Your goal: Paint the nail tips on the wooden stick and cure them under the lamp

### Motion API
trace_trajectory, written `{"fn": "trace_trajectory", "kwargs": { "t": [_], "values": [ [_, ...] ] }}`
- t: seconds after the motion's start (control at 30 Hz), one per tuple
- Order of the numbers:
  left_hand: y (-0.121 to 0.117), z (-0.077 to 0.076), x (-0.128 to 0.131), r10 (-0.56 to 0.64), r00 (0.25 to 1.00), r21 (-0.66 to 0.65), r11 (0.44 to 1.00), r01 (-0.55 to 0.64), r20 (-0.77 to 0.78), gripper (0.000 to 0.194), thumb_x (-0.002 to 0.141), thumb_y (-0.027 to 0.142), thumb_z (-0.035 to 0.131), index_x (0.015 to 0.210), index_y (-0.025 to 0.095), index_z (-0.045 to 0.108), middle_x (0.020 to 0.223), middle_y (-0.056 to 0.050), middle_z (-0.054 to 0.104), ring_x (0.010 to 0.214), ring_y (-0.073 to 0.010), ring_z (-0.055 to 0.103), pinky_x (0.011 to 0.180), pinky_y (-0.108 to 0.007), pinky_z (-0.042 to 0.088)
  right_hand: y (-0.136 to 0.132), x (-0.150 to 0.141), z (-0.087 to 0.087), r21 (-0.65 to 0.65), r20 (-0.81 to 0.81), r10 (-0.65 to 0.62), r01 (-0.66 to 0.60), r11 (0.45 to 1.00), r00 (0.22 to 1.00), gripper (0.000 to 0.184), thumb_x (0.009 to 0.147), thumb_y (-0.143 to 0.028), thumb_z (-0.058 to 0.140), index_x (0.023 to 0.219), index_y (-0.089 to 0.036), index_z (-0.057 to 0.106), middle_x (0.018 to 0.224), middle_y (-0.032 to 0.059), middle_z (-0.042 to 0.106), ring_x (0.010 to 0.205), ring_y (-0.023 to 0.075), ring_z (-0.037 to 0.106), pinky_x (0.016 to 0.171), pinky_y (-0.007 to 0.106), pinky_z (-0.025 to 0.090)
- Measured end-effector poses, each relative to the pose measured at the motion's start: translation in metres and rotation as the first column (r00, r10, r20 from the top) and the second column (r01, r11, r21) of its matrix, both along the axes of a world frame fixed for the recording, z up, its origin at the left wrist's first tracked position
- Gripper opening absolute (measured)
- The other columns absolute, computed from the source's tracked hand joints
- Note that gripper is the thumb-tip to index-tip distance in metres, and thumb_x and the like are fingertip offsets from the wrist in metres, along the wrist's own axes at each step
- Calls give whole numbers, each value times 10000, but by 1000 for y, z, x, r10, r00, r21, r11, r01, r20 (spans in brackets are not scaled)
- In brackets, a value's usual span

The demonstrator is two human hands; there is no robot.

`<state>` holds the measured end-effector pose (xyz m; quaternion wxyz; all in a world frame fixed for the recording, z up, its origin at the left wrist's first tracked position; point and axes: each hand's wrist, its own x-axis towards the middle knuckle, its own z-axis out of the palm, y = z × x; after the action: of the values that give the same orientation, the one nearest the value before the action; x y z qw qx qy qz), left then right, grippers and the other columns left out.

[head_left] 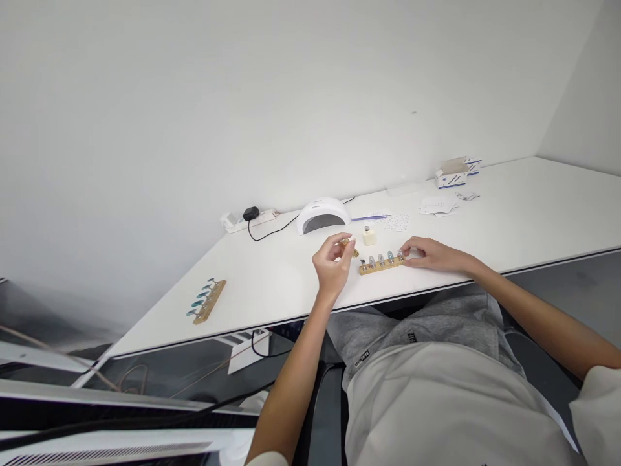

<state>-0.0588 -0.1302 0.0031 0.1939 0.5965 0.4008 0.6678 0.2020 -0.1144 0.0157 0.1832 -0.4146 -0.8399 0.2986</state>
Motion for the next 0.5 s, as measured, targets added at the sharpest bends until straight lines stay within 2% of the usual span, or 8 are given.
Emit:
{"fn": "trace_trajectory", "kwargs": {
  "t": [0.33,0.5],
  "values": [
    [-2,1,0,-15,1000,-5,1000,15,0,217,767,349,709,864,158,679,616,26,544,484,-63,515,458,-180,389,1,0,-1,-1,0,1,-1,1000,1000,411,840,-526,526,1097,-220,625,1188,101,621,1028,270,555,875,389,419],
    [-3,3,1,-9,1000,-9,1000,9,-1,221,769,356,704,861,156,676,609,28,535,489,-65,518,474,-183,411,1,0,-1,2,-1,-3,3,1000,1000,438,833,-542,527,1106,-219,641,1177,108,624,1032,278,555,882,401,416]
  ]
}}
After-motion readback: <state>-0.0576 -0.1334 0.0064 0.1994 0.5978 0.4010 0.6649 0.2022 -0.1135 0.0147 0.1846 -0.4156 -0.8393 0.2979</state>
